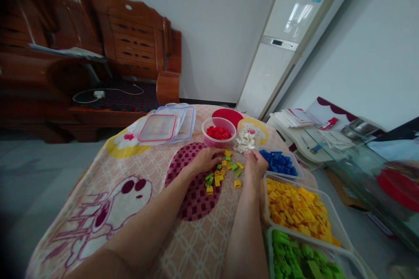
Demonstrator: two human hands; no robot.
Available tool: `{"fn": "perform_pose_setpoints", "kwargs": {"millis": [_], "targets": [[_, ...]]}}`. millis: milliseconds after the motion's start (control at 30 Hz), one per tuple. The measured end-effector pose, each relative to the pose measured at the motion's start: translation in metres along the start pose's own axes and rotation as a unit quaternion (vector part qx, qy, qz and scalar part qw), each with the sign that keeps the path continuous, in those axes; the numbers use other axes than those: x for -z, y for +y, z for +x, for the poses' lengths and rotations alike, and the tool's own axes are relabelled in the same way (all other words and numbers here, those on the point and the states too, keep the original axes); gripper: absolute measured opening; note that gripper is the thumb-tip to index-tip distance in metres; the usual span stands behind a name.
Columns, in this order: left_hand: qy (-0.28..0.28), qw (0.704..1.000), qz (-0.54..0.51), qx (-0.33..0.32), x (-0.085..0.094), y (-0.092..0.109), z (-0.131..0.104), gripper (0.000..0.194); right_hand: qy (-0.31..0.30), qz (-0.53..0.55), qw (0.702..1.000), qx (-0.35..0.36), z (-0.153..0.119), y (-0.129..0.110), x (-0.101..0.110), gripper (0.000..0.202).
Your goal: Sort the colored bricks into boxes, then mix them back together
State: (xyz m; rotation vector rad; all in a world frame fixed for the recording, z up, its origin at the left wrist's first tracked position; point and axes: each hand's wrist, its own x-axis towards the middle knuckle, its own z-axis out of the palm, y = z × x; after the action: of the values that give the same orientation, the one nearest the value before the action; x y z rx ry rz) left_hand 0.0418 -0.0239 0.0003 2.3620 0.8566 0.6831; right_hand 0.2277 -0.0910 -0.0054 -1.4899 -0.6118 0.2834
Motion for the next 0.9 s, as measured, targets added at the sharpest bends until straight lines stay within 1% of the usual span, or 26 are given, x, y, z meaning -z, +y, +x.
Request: {"fn": "perform_pose_setpoints", "kwargs": {"millis": [67,133,200,333,433,500,567,667,733,800,867,900], "targets": [[-0.011,1.0,-0.008,-0.014,-0.003,-0.001,-0.001,0.041,-0.023,-0.046,0.999,0.016,-0.002,0.013,0.001,0.039],[-0.025,0.999,-0.02,-0.029,-0.006,-0.001,-0.002,0.044,-0.045,-0.06,0.997,0.017,-0.007,0.022,0.001,0.04],[-0.035,0.998,-0.03,-0.047,-0.008,0.0,-0.003,0.045,-0.068,-0.069,0.995,0.02,-0.014,0.027,0.003,0.04],[-0.044,0.997,-0.02,-0.068,-0.007,0.002,-0.006,0.045,-0.108,-0.089,0.99,0.028,-0.031,0.022,0.01,0.039],[-0.041,0.998,0.014,-0.053,-0.008,0.007,-0.011,0.041,-0.118,-0.105,0.987,0.03,-0.047,0.007,0.017,0.038],[-0.017,0.999,0.039,-0.029,-0.009,0.012,-0.015,0.037,-0.12,-0.114,0.985,0.037,-0.061,-0.006,0.02,0.037],[0.027,0.998,0.055,0.004,-0.011,0.018,-0.02,0.033,-0.127,-0.131,0.981,0.061,-0.078,-0.02,0.023,0.039],[0.087,0.992,0.069,0.053,-0.011,0.025,-0.031,0.029,-0.135,-0.19,0.963,0.136,-0.105,-0.037,0.034,0.044],[0.109,0.988,0.082,0.078,-0.011,0.027,-0.039,0.026,-0.132,-0.219,0.949,0.185,-0.117,-0.044,0.048,0.041],[0.126,0.982,0.092,0.102,-0.011,0.026,-0.048,0.025,-0.12,-0.262,0.931,0.222,-0.12,-0.049,0.067,0.038],[0.149,0.976,0.09,0.131,-0.012,0.024,-0.056,0.027,-0.092,-0.338,0.91,0.223,-0.116,-0.054,0.089,0.038],[0.163,0.972,0.083,0.146,-0.013,0.023,-0.06,0.029,-0.079,-0.385,0.896,0.206,-0.112,-0.056,0.099,0.038]]}}
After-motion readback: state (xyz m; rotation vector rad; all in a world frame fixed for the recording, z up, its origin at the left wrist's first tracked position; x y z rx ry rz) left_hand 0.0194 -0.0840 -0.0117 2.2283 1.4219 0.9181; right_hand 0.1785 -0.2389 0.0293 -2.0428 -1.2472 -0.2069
